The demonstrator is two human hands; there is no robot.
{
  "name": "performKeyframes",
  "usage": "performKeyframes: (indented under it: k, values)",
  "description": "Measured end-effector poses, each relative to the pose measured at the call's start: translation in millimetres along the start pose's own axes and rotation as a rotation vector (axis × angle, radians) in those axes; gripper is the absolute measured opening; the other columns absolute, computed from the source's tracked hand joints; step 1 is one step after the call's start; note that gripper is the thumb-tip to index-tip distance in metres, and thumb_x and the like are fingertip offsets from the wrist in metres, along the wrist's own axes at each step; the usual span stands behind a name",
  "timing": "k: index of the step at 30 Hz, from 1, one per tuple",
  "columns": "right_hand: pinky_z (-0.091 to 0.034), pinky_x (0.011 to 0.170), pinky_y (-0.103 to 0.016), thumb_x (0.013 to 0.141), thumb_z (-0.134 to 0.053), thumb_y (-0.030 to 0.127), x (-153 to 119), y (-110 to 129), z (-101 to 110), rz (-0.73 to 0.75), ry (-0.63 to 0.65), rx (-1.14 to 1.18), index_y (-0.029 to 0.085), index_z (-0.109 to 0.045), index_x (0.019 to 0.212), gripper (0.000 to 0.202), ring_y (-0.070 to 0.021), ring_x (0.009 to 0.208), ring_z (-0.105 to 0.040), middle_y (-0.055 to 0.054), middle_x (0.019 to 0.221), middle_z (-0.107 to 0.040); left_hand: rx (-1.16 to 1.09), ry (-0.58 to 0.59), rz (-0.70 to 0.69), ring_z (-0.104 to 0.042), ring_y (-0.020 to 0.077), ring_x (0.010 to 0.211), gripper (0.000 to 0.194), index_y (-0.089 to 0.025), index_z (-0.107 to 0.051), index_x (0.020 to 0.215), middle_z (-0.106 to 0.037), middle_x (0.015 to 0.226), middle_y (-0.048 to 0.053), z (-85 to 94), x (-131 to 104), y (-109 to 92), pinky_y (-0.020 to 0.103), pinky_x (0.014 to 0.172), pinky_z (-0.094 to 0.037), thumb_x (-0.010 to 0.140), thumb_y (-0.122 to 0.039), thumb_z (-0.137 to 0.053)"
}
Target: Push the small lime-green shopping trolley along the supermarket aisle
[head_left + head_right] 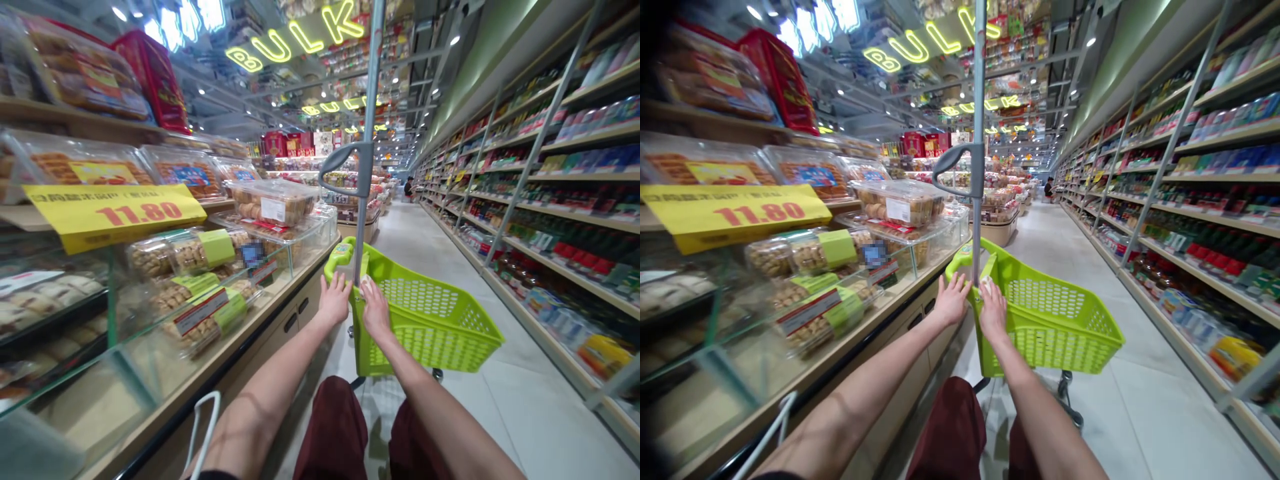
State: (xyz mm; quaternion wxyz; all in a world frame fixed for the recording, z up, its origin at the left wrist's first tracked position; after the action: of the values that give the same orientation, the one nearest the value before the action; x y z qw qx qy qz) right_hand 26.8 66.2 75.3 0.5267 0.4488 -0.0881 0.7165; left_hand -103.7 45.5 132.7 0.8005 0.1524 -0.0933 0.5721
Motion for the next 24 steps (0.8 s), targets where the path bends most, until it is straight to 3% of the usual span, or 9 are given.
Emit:
performKeyframes:
  k: [4,6,12,15,19,21,24]
  values:
    - [-0.036,0.097,-0.044,0.072,-0.032,0.002,-11.2,-35.5,10.7,-0.058,-0.050,-0.019,0.021,-0.055,0.117,0.054,-0.0227,0.121,-0.040,-0.009,0.129,-0.047,-0.002,-0.001,-0.002,-0.011,0.0299,0.134,0.063,-0.019,-0.028,0.136,-0.024,0.145,0.011,3.0,-7.3,-4.4,0.059,0.104,-0.004,0.075,-0.020,-0.043]
    - [-0.037,0.097,-0.043,0.071,-0.032,0.001,-13.0,-39.4,13.2,-0.099,-0.083,-0.013,0.017,-0.055,0.118,0.054,-0.0229,0.120,-0.042,-0.011,0.128,-0.047,-0.001,-0.009,0.004,-0.012,0.0303,0.134,0.063,-0.018,-0.028,0.136,-0.024,0.145,0.012,3.8,-9.3,-8.4,0.059,0.104,-0.005,0.075,-0.021,-0.043]
    - [-0.035,0.100,-0.038,0.069,-0.033,-0.002,-15.7,2.9,7.2,0.063,-0.068,0.038,0.019,-0.051,0.121,0.059,-0.0181,0.125,-0.035,-0.009,0.136,-0.040,0.009,-0.020,0.006,-0.015,0.0292,0.134,0.058,-0.018,-0.031,0.134,-0.027,0.144,0.012,9.7,-11.8,-15.8,0.059,0.103,-0.005,0.077,-0.023,-0.042]
    - [-0.034,0.100,-0.040,0.071,-0.036,-0.001,-19.3,-4.4,12.9,0.049,-0.054,-0.008,0.020,-0.053,0.119,0.056,-0.0195,0.125,-0.035,-0.008,0.135,-0.041,0.019,-0.023,0.026,-0.014,0.0277,0.134,0.060,-0.016,-0.030,0.134,-0.023,0.145,0.013,11.4,-13.6,-10.2,0.060,0.103,-0.004,0.076,-0.022,-0.042]
    - [-0.036,0.098,-0.041,0.073,-0.036,0.002,-19.0,-24.7,23.7,-0.101,-0.095,-0.048,0.019,-0.056,0.116,0.051,-0.0220,0.122,-0.041,-0.008,0.131,-0.046,0.042,-0.014,0.039,-0.015,0.0256,0.134,0.061,-0.015,-0.030,0.134,-0.021,0.146,0.012,8.7,-14.6,-2.7,0.060,0.103,-0.004,0.074,-0.018,-0.040]
    - [-0.035,0.098,-0.040,0.072,-0.036,0.002,-15.5,-18.4,22.7,-0.105,-0.089,-0.050,0.017,-0.056,0.116,0.050,-0.0222,0.121,-0.041,-0.010,0.131,-0.046,0.050,-0.019,0.034,-0.015,0.0256,0.134,0.061,-0.014,-0.030,0.134,-0.022,0.146,0.013,7.5,-14.5,-2.4,0.060,0.103,-0.004,0.074,-0.019,-0.040]
    - [-0.033,0.100,-0.037,0.071,-0.037,0.001,-11.6,4.2,15.7,0.015,-0.047,-0.047,0.017,-0.053,0.119,0.054,-0.0199,0.125,-0.035,-0.010,0.136,-0.040,0.052,-0.017,0.038,-0.013,0.0265,0.134,0.062,-0.014,-0.029,0.135,-0.021,0.146,0.013,7.2,-14.8,-3.3,0.060,0.103,-0.005,0.074,-0.021,-0.041]
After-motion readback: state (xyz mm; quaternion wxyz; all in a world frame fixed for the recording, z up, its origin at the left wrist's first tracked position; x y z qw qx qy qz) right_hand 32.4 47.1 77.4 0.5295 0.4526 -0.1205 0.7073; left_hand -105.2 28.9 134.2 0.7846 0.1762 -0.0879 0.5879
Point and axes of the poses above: each hand's wrist, its own x-axis towards the middle knuckle, its own z-axis out of the back of the hand, y = z × x, the point moved 3 cm from there along x, towards the middle knuckle
